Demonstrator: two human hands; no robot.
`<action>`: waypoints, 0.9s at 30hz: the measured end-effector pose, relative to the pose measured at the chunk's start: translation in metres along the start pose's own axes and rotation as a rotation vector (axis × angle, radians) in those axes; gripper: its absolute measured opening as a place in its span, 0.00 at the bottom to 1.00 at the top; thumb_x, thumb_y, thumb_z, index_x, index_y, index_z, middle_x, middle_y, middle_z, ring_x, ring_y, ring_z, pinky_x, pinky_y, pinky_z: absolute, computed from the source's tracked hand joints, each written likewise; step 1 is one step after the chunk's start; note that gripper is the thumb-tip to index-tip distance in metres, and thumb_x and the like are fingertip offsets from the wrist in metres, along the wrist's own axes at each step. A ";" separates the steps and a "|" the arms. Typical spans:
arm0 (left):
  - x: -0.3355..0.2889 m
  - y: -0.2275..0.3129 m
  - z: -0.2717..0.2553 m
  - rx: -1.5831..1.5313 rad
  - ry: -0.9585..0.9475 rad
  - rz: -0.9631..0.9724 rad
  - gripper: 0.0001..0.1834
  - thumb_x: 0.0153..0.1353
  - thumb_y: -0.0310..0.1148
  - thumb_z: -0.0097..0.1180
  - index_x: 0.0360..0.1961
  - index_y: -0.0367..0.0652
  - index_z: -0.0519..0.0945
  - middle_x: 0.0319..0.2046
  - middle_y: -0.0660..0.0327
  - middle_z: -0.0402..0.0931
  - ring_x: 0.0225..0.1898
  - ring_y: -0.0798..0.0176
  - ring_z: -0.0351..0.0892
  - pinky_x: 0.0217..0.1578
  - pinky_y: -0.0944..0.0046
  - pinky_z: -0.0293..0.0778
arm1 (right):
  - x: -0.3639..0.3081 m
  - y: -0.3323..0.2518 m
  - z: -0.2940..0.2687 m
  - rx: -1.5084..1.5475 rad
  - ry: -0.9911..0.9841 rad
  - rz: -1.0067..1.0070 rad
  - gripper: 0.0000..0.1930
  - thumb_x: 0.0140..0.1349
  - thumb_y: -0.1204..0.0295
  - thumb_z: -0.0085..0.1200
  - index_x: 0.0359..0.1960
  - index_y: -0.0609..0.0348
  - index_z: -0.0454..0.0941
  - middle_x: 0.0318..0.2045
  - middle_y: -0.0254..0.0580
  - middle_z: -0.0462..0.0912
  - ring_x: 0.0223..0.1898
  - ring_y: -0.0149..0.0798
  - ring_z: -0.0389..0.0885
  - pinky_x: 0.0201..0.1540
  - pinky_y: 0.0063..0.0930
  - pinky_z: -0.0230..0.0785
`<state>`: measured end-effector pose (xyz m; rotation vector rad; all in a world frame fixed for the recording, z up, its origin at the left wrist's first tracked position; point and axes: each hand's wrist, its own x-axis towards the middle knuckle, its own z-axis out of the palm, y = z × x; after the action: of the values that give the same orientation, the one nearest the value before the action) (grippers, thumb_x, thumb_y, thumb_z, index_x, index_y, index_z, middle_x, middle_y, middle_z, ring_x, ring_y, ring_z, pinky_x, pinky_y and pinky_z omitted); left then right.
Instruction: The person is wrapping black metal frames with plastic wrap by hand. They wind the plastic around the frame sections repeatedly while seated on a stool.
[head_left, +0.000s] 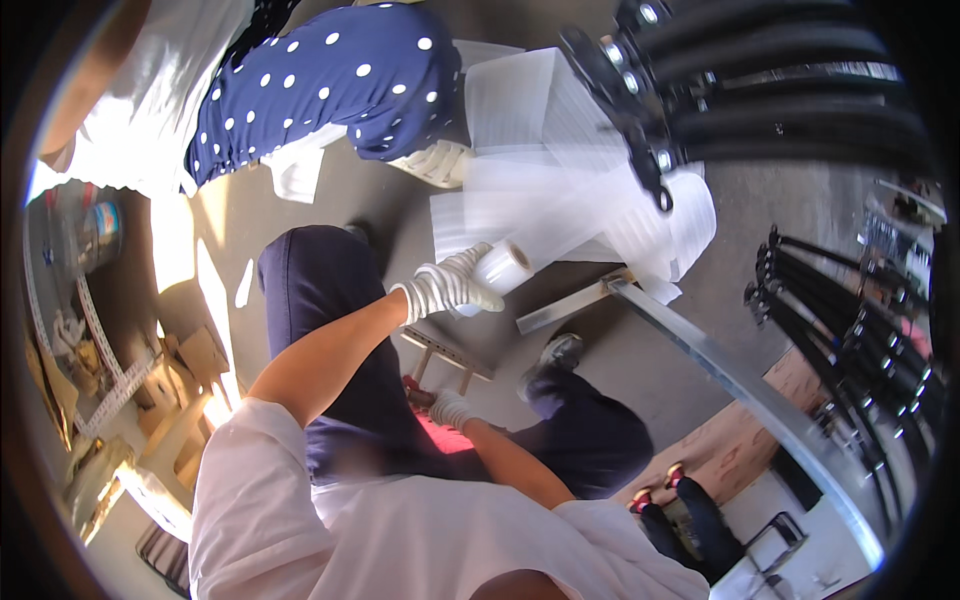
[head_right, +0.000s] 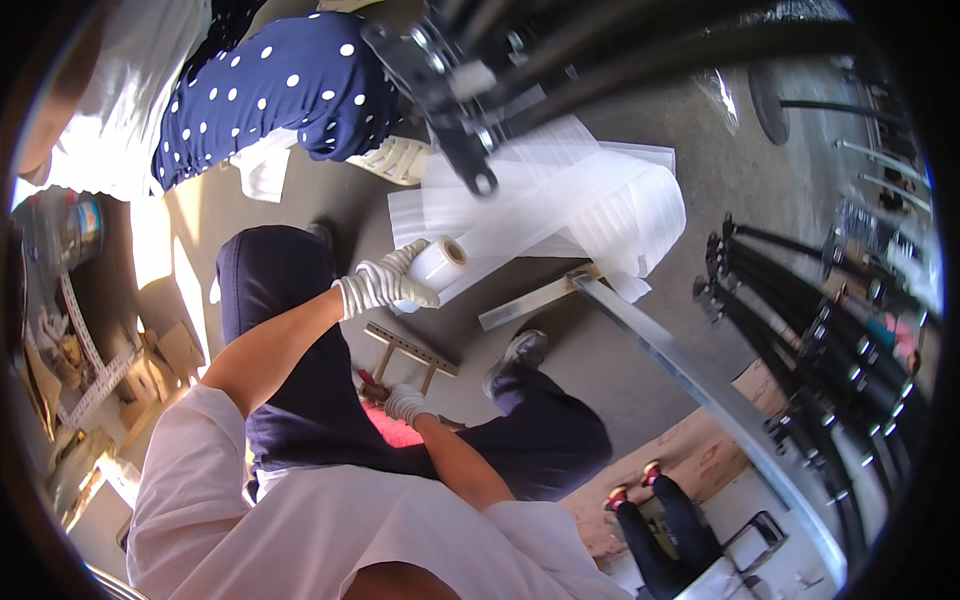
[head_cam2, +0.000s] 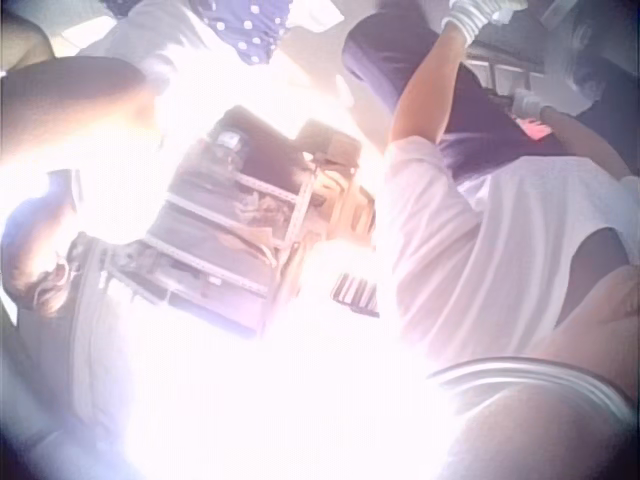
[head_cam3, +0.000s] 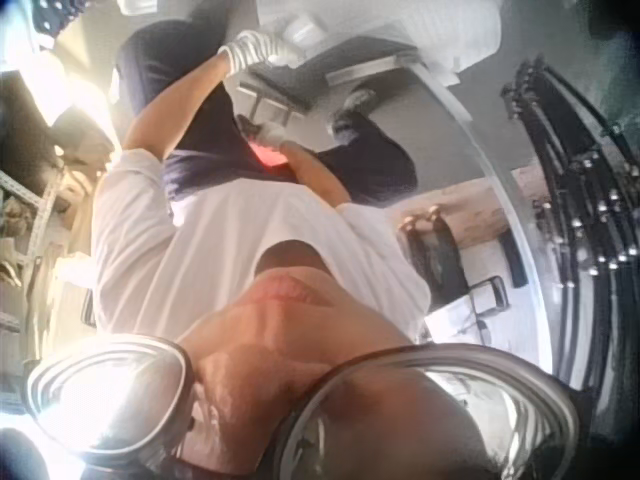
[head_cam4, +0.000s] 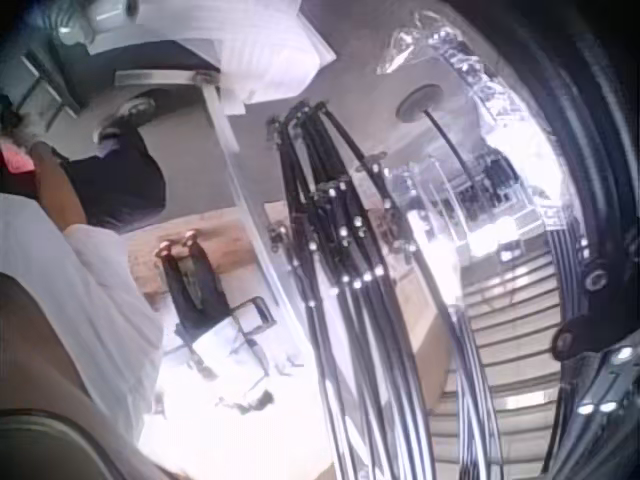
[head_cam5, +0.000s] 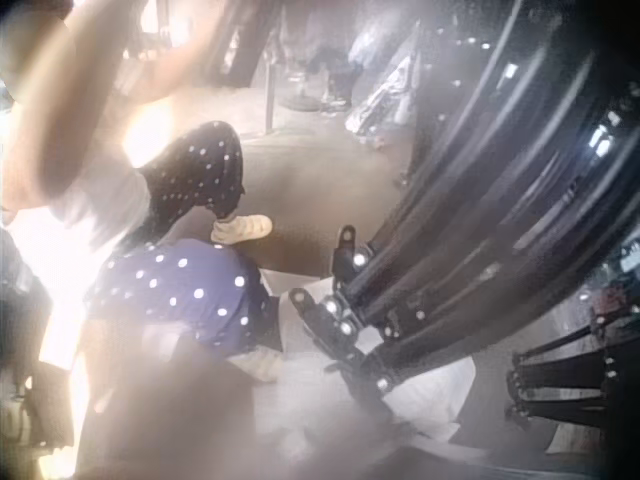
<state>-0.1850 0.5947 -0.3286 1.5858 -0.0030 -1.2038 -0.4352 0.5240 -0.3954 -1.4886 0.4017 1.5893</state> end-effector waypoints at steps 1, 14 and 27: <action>0.005 0.003 -0.004 0.118 -0.021 0.052 0.48 0.25 0.39 0.71 0.53 0.42 0.61 0.39 0.56 0.70 0.43 0.60 0.69 0.44 0.64 0.66 | -0.009 -0.021 -0.014 -0.230 0.036 0.077 0.19 0.48 0.55 0.55 0.37 0.54 0.77 0.22 0.39 0.78 0.25 0.34 0.76 0.27 0.22 0.65; 0.004 -0.006 -0.002 -0.152 -0.182 0.518 0.23 0.50 0.43 0.56 0.43 0.41 0.67 0.31 0.58 0.73 0.30 0.65 0.74 0.33 0.68 0.72 | 0.041 -0.046 -0.087 -0.476 0.778 -0.432 0.18 0.52 0.64 0.48 0.41 0.64 0.70 0.42 0.40 0.74 0.44 0.36 0.72 0.46 0.26 0.64; -0.294 0.081 0.139 0.368 0.253 1.743 0.23 0.47 0.24 0.53 0.48 0.38 0.68 0.44 0.52 0.68 0.47 0.56 0.67 0.48 0.64 0.61 | -0.321 -0.062 0.049 0.613 0.768 -2.187 0.32 0.43 0.64 0.61 0.49 0.62 0.62 0.38 0.45 0.73 0.38 0.38 0.74 0.41 0.28 0.69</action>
<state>-0.3775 0.6236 -0.0565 1.2847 -1.2182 0.3937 -0.4579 0.4729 -0.0694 -0.9460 -0.3545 -0.7816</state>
